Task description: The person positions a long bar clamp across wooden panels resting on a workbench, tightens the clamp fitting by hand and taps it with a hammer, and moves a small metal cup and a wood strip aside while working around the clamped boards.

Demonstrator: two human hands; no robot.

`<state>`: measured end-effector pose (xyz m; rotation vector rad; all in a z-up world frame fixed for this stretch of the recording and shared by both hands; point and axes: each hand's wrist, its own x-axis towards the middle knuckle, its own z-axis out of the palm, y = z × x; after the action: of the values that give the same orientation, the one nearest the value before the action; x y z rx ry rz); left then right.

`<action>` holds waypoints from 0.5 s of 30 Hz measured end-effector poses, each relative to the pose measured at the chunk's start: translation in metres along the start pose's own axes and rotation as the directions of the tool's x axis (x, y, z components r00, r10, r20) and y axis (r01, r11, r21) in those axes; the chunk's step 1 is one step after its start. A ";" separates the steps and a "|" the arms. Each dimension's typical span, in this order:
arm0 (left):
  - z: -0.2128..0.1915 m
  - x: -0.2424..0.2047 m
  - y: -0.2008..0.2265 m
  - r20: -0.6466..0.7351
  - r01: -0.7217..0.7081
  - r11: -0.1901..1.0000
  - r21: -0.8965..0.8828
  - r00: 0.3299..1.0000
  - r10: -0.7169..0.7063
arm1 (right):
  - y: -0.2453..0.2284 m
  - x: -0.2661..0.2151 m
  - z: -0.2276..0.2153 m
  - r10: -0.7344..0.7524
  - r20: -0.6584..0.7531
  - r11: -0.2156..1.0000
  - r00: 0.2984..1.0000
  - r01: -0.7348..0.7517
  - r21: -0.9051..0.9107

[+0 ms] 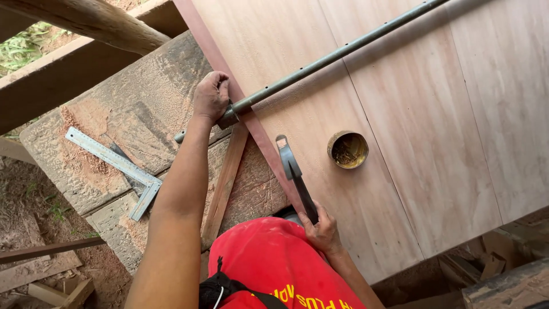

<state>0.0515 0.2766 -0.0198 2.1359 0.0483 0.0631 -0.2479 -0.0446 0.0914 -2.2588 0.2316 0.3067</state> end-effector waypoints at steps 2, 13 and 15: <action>0.000 0.003 0.000 -0.005 0.014 1.000 -0.004 1.000 -0.015 | -0.006 0.012 0.005 -0.134 0.012 0.991 0.991 0.134 -0.027; 0.007 -0.004 -0.015 -0.007 0.000 0.999 -0.044 1.000 0.000 | -0.012 0.027 0.033 -0.011 0.114 0.978 0.993 0.034 -0.206; 0.007 0.007 -0.014 -0.032 -0.042 0.998 -0.050 0.999 0.040 | -0.002 0.038 0.033 -0.023 0.120 0.981 0.992 0.046 -0.188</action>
<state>0.0591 0.2786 -0.0355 2.0851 0.0205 0.1201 -0.2165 -0.0205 0.0605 -2.4204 0.1043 0.4589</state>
